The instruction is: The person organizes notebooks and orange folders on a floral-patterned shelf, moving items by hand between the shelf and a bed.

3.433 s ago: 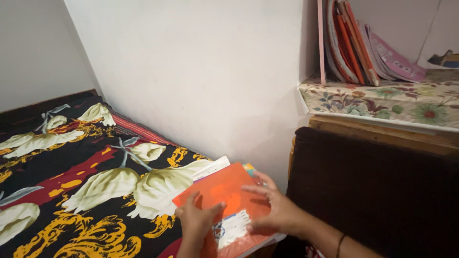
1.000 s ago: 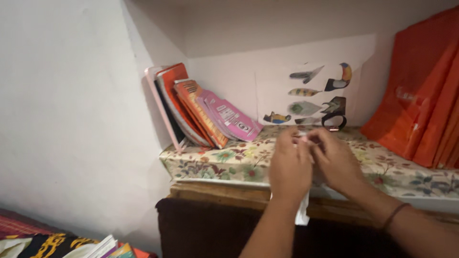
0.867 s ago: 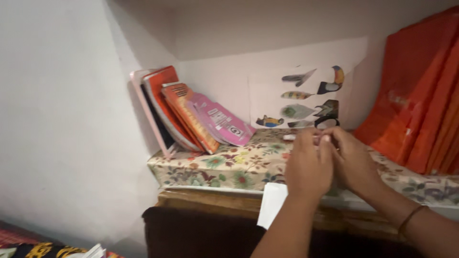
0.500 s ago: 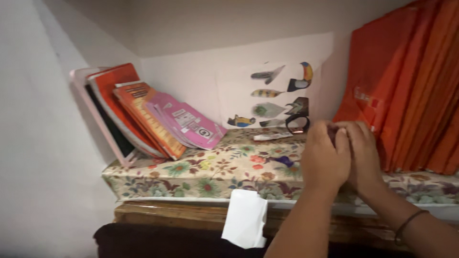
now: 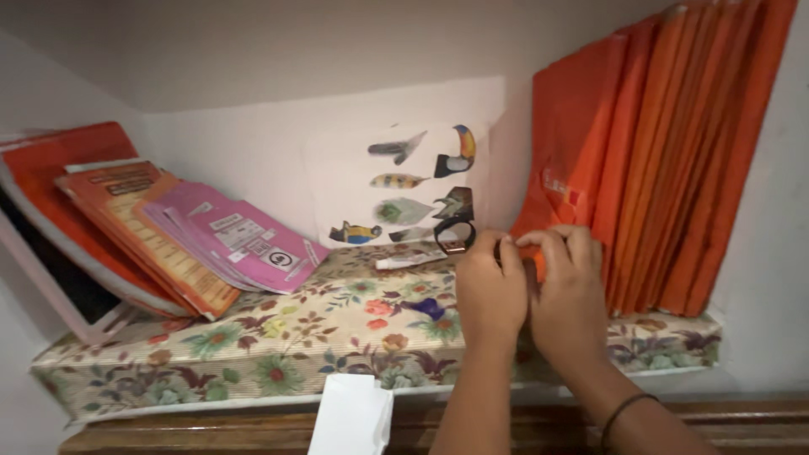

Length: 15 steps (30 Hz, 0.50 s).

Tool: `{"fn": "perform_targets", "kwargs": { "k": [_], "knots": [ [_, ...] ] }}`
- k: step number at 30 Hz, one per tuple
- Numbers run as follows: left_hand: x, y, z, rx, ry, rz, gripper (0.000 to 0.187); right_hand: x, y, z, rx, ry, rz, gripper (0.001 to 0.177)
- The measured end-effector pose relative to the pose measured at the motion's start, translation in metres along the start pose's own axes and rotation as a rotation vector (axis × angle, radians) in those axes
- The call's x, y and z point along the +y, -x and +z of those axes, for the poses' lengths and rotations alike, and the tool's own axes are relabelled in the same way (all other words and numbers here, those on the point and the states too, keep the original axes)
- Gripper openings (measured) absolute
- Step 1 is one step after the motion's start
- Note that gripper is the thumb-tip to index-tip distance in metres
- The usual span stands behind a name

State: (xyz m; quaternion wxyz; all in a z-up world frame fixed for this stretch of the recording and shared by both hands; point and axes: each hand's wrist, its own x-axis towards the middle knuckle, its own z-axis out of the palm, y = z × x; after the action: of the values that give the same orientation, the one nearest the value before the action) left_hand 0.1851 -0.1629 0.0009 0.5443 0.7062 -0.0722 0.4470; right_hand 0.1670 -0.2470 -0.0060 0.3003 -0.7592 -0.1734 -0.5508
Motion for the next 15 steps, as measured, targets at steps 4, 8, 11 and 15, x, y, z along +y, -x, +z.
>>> {"fn": "perform_targets", "kwargs": {
  "k": [4, 8, 11, 15],
  "knots": [
    [0.005, -0.001, -0.003, -0.002, -0.03, 0.028, 0.028, -0.002, 0.001, 0.001, -0.005, 0.074, -0.021, 0.033],
    [0.001, -0.003, -0.003, -0.034, -0.053, -0.026, 0.03, 0.002, 0.005, 0.004, 0.038, 0.124, -0.111, 0.038],
    [-0.003, -0.003, -0.002, -0.034, -0.028, -0.045, 0.03, 0.003, 0.008, 0.005, 0.038, 0.149, -0.115, 0.038],
    [-0.008, -0.006, 0.002, -0.037, 0.0, -0.038, 0.031, 0.003, 0.006, 0.005, 0.023, 0.105, -0.131, 0.042]
  ]
}}
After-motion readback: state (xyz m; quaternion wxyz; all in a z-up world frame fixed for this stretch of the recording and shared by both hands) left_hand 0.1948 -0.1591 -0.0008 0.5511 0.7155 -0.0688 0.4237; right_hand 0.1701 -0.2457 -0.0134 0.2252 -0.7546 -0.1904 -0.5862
